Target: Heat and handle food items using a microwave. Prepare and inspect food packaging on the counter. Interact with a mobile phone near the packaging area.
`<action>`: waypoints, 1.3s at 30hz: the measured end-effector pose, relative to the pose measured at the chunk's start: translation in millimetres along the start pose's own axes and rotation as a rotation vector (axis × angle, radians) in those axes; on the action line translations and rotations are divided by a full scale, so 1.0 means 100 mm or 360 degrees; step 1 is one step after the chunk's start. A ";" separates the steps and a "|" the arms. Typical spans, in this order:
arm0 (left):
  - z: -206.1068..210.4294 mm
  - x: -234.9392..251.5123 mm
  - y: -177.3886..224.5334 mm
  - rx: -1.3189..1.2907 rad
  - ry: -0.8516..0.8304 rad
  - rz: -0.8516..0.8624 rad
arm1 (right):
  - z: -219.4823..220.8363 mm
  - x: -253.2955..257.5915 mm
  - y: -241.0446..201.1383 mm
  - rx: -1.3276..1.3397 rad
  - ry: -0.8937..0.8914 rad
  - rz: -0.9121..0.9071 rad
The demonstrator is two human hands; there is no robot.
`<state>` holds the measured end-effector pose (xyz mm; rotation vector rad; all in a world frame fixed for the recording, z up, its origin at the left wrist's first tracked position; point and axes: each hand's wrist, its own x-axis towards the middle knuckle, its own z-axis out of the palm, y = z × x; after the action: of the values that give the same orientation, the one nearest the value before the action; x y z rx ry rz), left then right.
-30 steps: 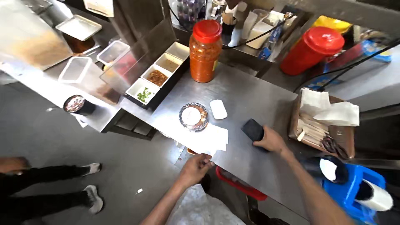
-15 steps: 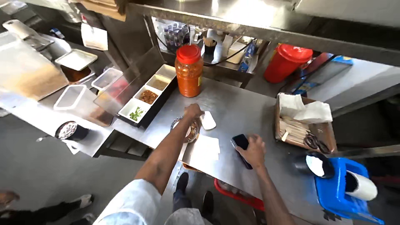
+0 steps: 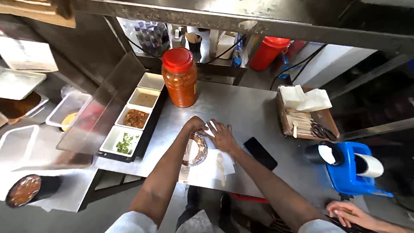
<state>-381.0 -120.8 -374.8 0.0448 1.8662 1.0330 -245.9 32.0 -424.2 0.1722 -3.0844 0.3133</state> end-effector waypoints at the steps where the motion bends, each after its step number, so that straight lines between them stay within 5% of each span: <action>1: 0.00 0.00 0.01 -0.0004 -0.0011 -0.0001 | -0.02 0.03 0.03 -0.0031 -0.0054 -0.0042; 9: 0.05 0.03 0.07 0.0170 -0.0021 0.0059 | -0.33 0.06 0.09 0.0291 -0.0357 0.0063; 15: 0.07 0.04 0.06 0.0559 -0.0037 0.0048 | -0.13 -0.05 0.22 0.0083 -0.0054 -0.0095; 31: 0.00 -0.18 -0.02 0.0579 -0.0151 0.0130 | -0.14 0.05 0.19 0.0148 -0.0225 -0.0256; 34: -0.01 -0.46 0.12 0.0756 -0.0072 0.0198 | -0.40 -0.06 0.14 0.0324 -0.0092 -0.0027; 37: -0.15 -0.19 -0.05 0.0798 -0.0160 0.0221 | -0.67 -0.82 0.35 0.0405 0.0316 0.0635; 39: -0.31 -0.06 -0.07 0.0859 -0.0136 0.0237 | -0.71 -1.41 0.65 0.0344 0.0170 0.1071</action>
<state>-398.7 -147.8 -369.3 0.5422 2.0345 0.5856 -111.6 125.1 -374.2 -0.8582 -2.8891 0.6430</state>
